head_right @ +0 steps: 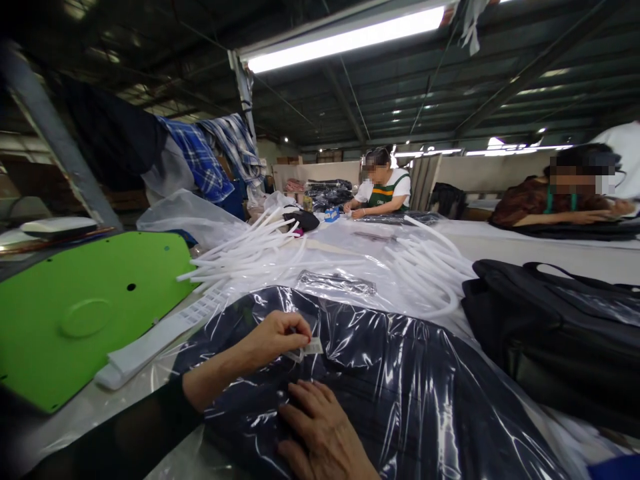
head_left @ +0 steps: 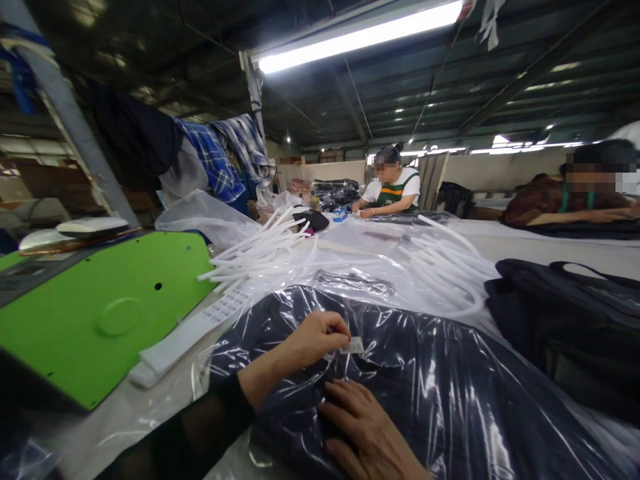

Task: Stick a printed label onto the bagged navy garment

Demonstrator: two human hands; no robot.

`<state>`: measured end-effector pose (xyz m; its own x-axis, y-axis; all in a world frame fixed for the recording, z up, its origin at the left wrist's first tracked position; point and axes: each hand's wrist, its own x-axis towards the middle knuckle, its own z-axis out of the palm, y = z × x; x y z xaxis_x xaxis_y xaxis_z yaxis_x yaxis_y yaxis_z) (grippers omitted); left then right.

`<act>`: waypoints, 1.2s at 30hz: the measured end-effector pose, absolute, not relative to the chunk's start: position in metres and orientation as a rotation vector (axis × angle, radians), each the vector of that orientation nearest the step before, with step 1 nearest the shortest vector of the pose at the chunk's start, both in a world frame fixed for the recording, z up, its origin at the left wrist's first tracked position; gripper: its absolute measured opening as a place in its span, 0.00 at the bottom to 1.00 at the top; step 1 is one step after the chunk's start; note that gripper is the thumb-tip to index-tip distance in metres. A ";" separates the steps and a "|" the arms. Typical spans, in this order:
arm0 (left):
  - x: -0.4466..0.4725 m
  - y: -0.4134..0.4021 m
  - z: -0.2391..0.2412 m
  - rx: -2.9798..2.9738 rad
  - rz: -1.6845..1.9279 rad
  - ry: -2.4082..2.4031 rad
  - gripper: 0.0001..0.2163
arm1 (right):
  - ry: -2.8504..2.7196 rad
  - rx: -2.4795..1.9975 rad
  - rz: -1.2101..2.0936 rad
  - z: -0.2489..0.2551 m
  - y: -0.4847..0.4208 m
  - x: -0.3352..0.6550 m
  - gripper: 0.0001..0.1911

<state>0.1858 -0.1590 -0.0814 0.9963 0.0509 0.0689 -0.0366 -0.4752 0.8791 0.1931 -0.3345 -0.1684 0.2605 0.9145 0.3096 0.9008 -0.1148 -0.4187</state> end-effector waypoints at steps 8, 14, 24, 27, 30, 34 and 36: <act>0.251 -0.185 -0.127 2.112 0.042 0.022 0.03 | -1.730 -2.037 0.221 -0.163 -0.331 0.198 0.26; 0.267 -0.174 -0.141 2.149 0.008 0.040 0.03 | -1.803 -2.068 0.197 -0.165 -0.329 0.202 0.27; 0.268 -0.176 -0.132 2.193 -0.115 -0.001 0.02 | -1.777 -1.986 -0.122 -0.193 -0.326 0.203 0.27; 0.269 -0.175 -0.133 2.210 -0.117 0.005 0.03 | -1.791 -1.995 -0.130 -0.189 -0.327 0.204 0.27; 0.271 -0.175 -0.135 2.229 -0.113 0.004 0.03 | -1.822 -2.026 -0.110 -0.183 -0.327 0.204 0.27; 0.271 -0.176 -0.136 2.266 -0.106 0.003 0.03 | -1.827 -2.044 -0.034 -0.178 -0.327 0.205 0.27; 0.271 -0.177 -0.136 2.288 -0.101 0.005 0.03 | -1.828 -2.061 -0.002 -0.177 -0.326 0.205 0.27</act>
<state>0.2707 -0.1772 -0.1361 0.9968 -0.0293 -0.0744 0.0368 -0.6588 0.7514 0.2048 -0.3265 -0.1767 0.1517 0.9560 0.2511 0.9566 -0.0780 -0.2808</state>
